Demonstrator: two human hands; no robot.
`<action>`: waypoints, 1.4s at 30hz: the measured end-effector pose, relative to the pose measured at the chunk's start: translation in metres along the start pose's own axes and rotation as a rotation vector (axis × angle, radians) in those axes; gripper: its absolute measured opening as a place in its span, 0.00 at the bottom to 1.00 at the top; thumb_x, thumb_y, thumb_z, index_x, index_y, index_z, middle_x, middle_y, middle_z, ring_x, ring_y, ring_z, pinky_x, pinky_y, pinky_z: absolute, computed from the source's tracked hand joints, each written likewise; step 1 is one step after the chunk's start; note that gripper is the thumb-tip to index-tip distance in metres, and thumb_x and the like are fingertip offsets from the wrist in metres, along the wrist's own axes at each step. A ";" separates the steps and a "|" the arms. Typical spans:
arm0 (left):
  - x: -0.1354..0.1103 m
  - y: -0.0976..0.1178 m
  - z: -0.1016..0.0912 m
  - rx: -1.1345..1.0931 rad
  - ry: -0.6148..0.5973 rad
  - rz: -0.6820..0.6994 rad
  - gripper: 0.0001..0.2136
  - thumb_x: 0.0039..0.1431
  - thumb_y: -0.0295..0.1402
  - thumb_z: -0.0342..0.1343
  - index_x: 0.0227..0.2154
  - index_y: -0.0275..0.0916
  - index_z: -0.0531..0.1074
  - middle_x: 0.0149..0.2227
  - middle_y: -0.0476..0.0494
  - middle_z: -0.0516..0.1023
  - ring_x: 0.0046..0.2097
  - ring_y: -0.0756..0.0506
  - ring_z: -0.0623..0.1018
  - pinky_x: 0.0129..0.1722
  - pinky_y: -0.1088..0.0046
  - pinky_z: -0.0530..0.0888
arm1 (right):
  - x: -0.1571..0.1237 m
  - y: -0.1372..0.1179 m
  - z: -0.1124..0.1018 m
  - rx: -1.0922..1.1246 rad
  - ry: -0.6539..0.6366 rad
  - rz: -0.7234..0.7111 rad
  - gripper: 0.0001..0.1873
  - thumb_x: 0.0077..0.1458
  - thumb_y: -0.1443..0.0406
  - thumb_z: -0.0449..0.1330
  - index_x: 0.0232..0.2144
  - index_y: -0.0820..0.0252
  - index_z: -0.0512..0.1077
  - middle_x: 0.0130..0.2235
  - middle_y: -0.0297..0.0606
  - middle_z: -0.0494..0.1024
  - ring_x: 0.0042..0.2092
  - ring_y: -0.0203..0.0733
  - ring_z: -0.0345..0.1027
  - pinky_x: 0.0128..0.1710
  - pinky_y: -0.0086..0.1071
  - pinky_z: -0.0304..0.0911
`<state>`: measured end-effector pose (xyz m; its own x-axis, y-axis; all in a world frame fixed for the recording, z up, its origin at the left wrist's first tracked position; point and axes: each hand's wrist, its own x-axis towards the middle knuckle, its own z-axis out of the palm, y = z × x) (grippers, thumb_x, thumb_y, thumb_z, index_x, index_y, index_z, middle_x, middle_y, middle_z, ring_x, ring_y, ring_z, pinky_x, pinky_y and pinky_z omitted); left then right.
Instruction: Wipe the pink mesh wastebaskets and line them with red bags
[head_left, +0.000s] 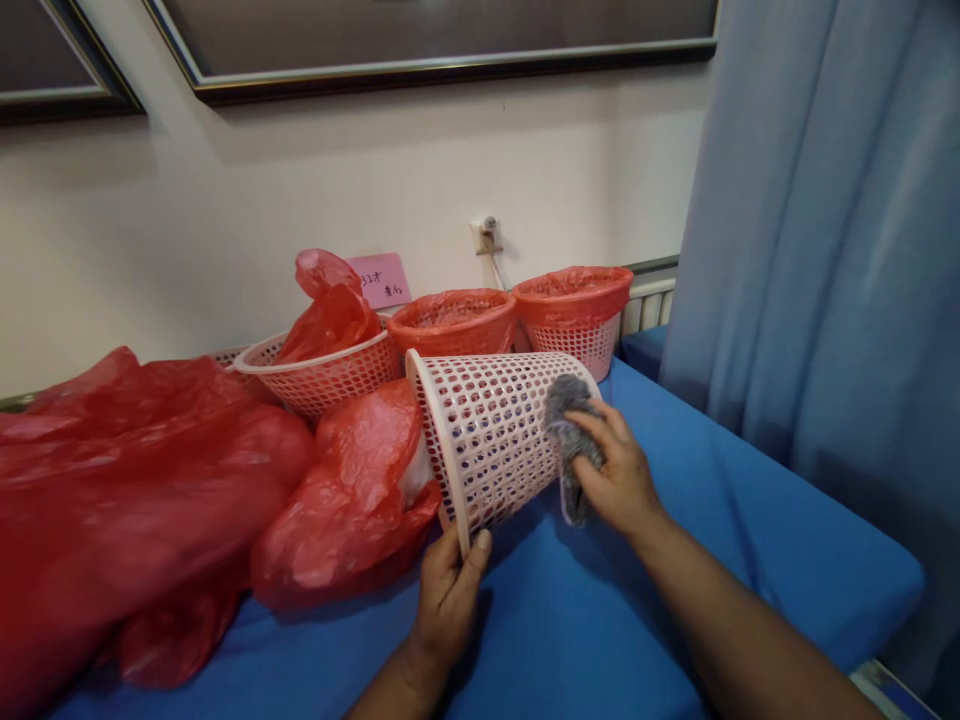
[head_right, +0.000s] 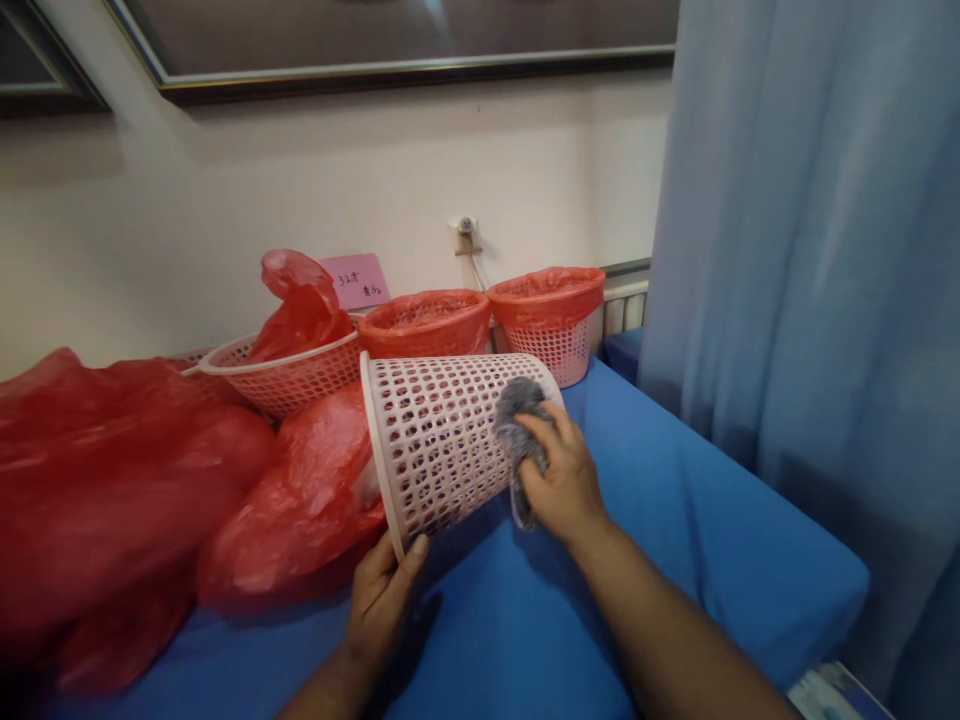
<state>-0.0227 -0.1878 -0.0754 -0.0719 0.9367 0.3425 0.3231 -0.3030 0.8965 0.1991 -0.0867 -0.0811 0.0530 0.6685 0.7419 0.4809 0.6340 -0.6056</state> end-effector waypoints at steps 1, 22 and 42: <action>0.000 0.001 0.000 0.000 -0.005 0.000 0.22 0.64 0.46 0.55 0.52 0.36 0.77 0.51 0.38 0.82 0.55 0.36 0.78 0.60 0.55 0.71 | 0.004 0.010 0.000 -0.028 0.055 0.113 0.24 0.52 0.69 0.57 0.52 0.54 0.73 0.60 0.45 0.68 0.61 0.53 0.64 0.62 0.54 0.60; -0.002 -0.001 0.006 0.083 -0.143 0.065 0.19 0.65 0.41 0.54 0.56 0.41 0.75 0.53 0.40 0.80 0.55 0.37 0.77 0.61 0.54 0.70 | 0.007 0.023 0.003 0.027 0.152 0.225 0.22 0.55 0.63 0.59 0.53 0.55 0.73 0.56 0.45 0.70 0.60 0.53 0.65 0.63 0.54 0.59; 0.000 -0.008 0.007 0.197 -0.189 0.100 0.19 0.66 0.37 0.53 0.56 0.39 0.74 0.56 0.36 0.78 0.57 0.36 0.77 0.62 0.52 0.69 | 0.009 0.025 0.002 -0.052 0.153 0.153 0.24 0.53 0.66 0.57 0.54 0.55 0.72 0.59 0.46 0.68 0.61 0.55 0.64 0.63 0.56 0.60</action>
<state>-0.0181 -0.1847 -0.0844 0.1401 0.9256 0.3515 0.4985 -0.3727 0.7827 0.2098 -0.0641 -0.0907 0.2591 0.6859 0.6800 0.5013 0.5063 -0.7017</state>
